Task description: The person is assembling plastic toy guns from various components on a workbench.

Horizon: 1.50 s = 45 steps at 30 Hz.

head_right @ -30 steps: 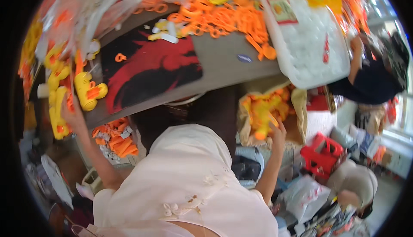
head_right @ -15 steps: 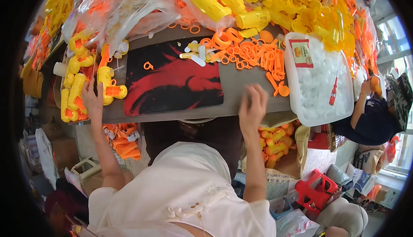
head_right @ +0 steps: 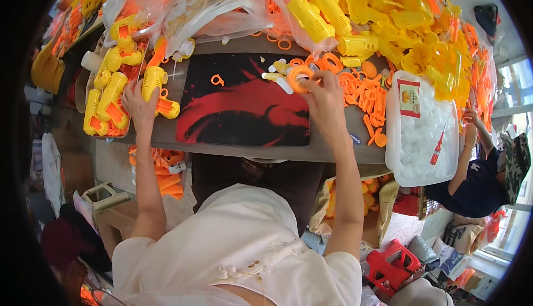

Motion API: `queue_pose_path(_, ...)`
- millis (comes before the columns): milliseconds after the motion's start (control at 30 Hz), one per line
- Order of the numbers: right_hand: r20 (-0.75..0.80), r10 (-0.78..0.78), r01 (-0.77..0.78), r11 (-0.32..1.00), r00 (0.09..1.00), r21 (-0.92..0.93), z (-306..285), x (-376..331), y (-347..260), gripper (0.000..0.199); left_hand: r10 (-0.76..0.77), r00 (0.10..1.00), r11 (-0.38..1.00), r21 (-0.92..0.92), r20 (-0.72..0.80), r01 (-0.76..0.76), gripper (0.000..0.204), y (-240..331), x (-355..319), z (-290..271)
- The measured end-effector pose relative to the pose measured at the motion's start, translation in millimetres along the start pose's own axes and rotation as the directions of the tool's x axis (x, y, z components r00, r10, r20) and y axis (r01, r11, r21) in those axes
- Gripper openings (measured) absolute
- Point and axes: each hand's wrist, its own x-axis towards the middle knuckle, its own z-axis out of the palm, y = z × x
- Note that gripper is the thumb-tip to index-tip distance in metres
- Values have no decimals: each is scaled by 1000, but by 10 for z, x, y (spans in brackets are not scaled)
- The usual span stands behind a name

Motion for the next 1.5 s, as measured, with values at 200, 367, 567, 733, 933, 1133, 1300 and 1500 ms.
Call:
queue_pose_path(200,263,-117,124,992,958,-12,-188,-351,-199,32,2,999,856,-516,-34,-19,53,421,-38,-382)
queue_pose_path(367,224,148,-175,979,963,105,-50,-399,-463,41,428,897,659,-718,113,-223,56,968,-204,-578)
queue_pose_path(567,203,171,-141,978,964,-152,132,-383,-559,48,659,640,627,-759,396,-176,75,1362,-125,-474)
queue_pose_path(733,211,175,-138,974,962,-180,126,-415,-565,50,642,425,732,-675,639,-90,86,1492,97,-315)
queue_pose_path(933,445,402,-588,382,800,712,-250,-216,-512,56,776,585,453,-854,236,-256,76,1739,154,-733)
queue_pose_path(1133,292,224,-366,636,930,679,-479,14,-674,61,754,643,422,-848,134,-320,71,2062,-63,-894)
queue_pose_path(1300,320,163,-347,641,933,684,-539,-5,-634,59,778,622,374,-858,84,-352,71,2076,-66,-866)
queue_pose_path(1500,393,121,-367,672,912,644,-594,93,-537,55,794,595,344,-898,122,-276,65,2169,46,-843)
